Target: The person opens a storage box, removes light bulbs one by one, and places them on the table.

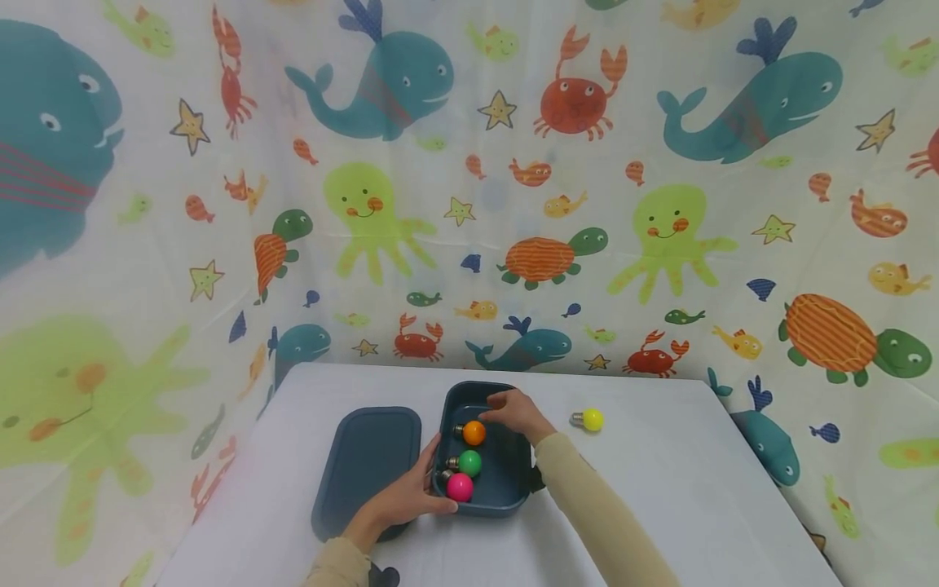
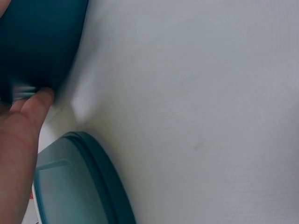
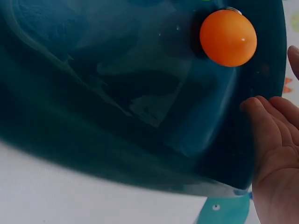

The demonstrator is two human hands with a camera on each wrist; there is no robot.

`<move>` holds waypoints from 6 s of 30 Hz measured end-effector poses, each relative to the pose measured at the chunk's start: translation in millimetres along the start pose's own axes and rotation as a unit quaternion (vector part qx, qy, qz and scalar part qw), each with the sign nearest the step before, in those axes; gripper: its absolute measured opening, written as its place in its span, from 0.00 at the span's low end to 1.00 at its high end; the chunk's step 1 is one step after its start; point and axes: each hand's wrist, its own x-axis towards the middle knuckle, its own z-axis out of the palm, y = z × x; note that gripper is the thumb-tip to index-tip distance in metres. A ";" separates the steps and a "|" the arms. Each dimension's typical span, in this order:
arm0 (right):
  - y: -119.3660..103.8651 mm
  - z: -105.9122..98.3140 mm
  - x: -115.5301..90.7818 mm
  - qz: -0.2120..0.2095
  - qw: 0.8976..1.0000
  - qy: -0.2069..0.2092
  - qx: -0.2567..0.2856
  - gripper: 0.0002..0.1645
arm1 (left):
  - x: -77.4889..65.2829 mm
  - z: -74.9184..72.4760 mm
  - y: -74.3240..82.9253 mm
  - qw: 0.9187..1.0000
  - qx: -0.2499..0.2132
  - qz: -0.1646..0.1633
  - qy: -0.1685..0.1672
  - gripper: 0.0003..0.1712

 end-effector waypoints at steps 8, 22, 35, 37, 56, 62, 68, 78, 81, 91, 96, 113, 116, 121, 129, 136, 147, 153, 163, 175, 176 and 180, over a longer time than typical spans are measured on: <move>-1.1 4.7 -2.1 0.008 1.000 -0.005 -0.014 0.31 | 2.1 0.5 -1.5 1.000 -0.005 0.002 -0.005 0.65; -5.9 13.0 -5.1 0.023 0.999 -0.029 -0.034 0.28 | 1.8 -0.4 -1.2 1.000 0.000 -0.001 -0.002 0.66; 0.9 22.1 -5.1 0.040 0.997 -0.014 -0.061 0.25 | 2.9 4.0 -0.8 1.000 -0.017 0.005 -0.010 0.66; 2.0 22.7 -4.8 0.039 0.997 -0.014 -0.058 0.24 | 2.9 4.4 -0.5 1.000 -0.020 0.007 -0.011 0.66; 1.9 14.0 -0.7 -0.022 0.998 0.031 -0.057 0.21 | 2.6 2.2 2.3 1.000 -0.016 0.001 -0.004 0.67; -2.9 -0.4 -3.1 -0.031 0.998 0.036 -0.037 0.23 | 0.2 -0.7 2.1 1.000 -0.010 0.002 -0.004 0.67; -2.0 -17.4 -5.1 -0.022 0.999 0.045 0.003 0.26 | 1.8 -3.0 0.7 1.000 -0.018 0.007 -0.008 0.67; 4.0 -36.0 -10.7 -0.024 0.998 0.059 0.001 0.28 | 7.1 -7.8 1.2 1.000 -0.017 0.010 -0.012 0.68; 8.2 -42.5 -13.4 -0.025 0.997 0.069 0.008 0.28 | 9.0 -9.8 0.0 1.000 -0.016 0.013 -0.016 0.67; 31.6 -70.0 -32.6 -0.051 0.993 0.098 0.030 0.27 | 11.2 -18.3 -2.5 0.999 -0.020 0.020 -0.021 0.68; 52.3 -82.7 -47.1 -0.069 0.991 0.114 -0.020 0.28 | 12.4 -20.5 -1.6 1.000 -0.013 0.022 -0.018 0.67; 119.5 -115.4 -69.4 -0.061 0.986 0.132 -0.077 0.29 | 18.2 -22.9 -5.7 1.000 -0.001 0.027 -0.014 0.67; 130.0 -113.8 -70.6 -0.071 0.985 0.120 -0.097 0.28 | 18.1 -21.8 -5.8 0.999 -0.002 0.028 -0.015 0.67; 143.3 -110.1 -71.0 -0.111 0.980 0.116 -0.121 0.29 | 17.2 -21.2 -6.0 0.999 -0.009 0.032 -0.017 0.67; 163.2 -99.8 -73.4 -0.154 0.967 0.128 -0.158 0.30 | 14.5 -18.6 -8.6 0.999 -0.011 0.034 -0.019 0.67; 173.3 -92.0 -76.3 -0.165 0.965 0.119 -0.167 0.31 | 13.7 -14.5 -9.9 0.999 -0.015 0.029 -0.020 0.68; 174.7 -88.8 -76.0 -0.135 0.969 0.124 -0.168 0.34 | 9.8 -12.6 -4.9 1.000 -0.006 0.027 -0.015 0.68; 173.6 -91.0 -76.6 -0.132 0.967 0.130 -0.176 0.34 | 7.3 -9.2 -3.0 0.999 -0.009 0.029 -0.015 0.68; 146.2 -96.4 -68.4 -0.117 0.973 0.161 -0.118 0.33 | 7.6 -8.0 -1.8 0.999 -0.018 0.027 -0.013 0.67; 95.0 -78.7 -52.1 -0.036 0.989 0.147 -0.004 0.30 | 8.7 -7.0 -3.0 0.999 -0.017 0.025 -0.011 0.67; 90.1 -77.1 -51.9 -0.031 0.989 0.145 -0.001 0.30 | 8.7 -7.0 -2.9 0.999 -0.017 0.026 -0.011 0.67; 72.2 -70.8 -51.7 -0.023 0.991 0.134 -0.008 0.32 | 8.4 -7.3 -2.4 0.999 -0.020 0.025 -0.012 0.67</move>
